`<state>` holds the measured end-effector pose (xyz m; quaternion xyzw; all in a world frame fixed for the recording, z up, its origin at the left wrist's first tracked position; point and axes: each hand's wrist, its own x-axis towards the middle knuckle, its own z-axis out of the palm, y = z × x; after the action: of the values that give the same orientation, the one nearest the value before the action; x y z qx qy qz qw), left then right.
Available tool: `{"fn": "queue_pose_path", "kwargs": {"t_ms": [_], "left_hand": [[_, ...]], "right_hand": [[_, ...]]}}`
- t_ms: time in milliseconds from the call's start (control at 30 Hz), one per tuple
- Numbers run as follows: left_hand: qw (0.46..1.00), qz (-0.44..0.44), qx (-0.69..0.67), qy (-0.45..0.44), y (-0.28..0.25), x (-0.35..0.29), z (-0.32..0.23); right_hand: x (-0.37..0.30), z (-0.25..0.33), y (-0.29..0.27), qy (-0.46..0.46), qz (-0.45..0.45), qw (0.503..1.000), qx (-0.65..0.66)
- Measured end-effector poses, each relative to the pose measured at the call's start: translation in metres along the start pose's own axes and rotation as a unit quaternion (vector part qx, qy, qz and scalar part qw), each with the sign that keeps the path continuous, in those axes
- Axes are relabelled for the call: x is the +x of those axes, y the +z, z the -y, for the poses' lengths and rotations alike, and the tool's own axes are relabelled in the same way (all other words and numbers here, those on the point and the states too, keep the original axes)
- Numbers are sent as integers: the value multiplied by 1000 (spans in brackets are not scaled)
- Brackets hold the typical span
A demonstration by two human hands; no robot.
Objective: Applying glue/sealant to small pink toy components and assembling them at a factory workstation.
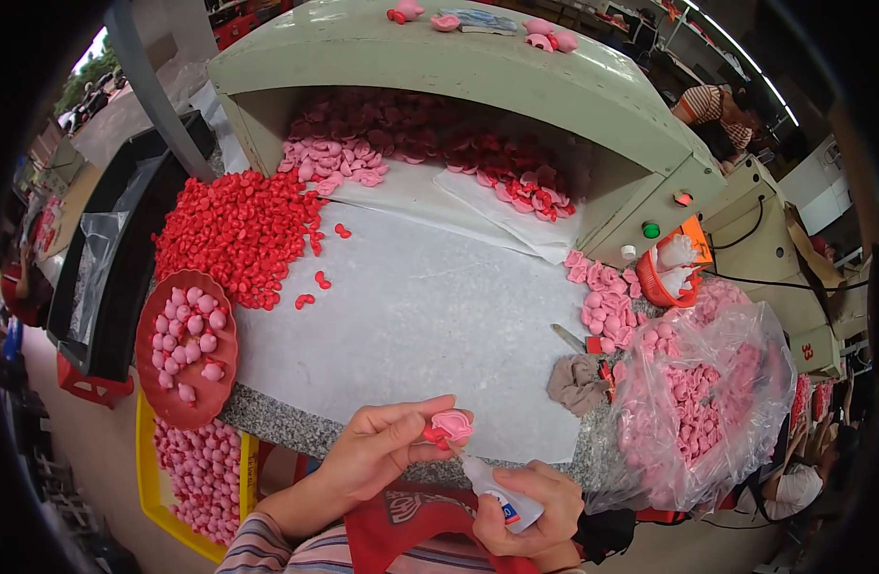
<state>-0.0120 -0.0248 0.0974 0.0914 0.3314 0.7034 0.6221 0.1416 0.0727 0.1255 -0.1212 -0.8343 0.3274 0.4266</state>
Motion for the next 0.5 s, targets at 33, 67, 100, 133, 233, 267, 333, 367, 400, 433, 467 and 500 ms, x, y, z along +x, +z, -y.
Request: {"fn": "queue_pose_path", "kwargs": {"t_ms": [33,67,100,133,233,267,333,367,400,433,467,500], "left_hand": [[1000,1,0,0,0,0,0],[1000,1,0,0,0,1,0],[1000,1,1,-2,0,1,-1],[1000,1,2,-4,1,1,-1],[1000,2,5,-4,1,2,0],[1000,2,4,-3,-1,2,0],[1000,1,3,-5,-2,1,0],[1000,1,3,-5,-1,1,0],[1000,0,5,-4,-1,1,0],[1000,0,6,-4,0,1,0],[1000,0,6,-4,0,2,-1],[1000,10,0,-5,-1,2,-1]], "right_hand": [[0,0,0,4,1,1000,1],[0,-1,0,4,0,1000,1],[0,-1,0,2,-3,1000,2],[0,-1,0,0,-7,1000,3],[1,-1,0,-5,-3,1000,2],[2,0,1,-5,-2,1000,1],[4,0,3,-5,-3,1000,3],[4,0,2,-5,-4,1000,4],[4,0,1,-6,-3,1000,3],[4,0,1,-6,-1,1000,1],[4,0,0,-6,-1,1000,2],[4,-1,0,-8,0,1000,2]]}}
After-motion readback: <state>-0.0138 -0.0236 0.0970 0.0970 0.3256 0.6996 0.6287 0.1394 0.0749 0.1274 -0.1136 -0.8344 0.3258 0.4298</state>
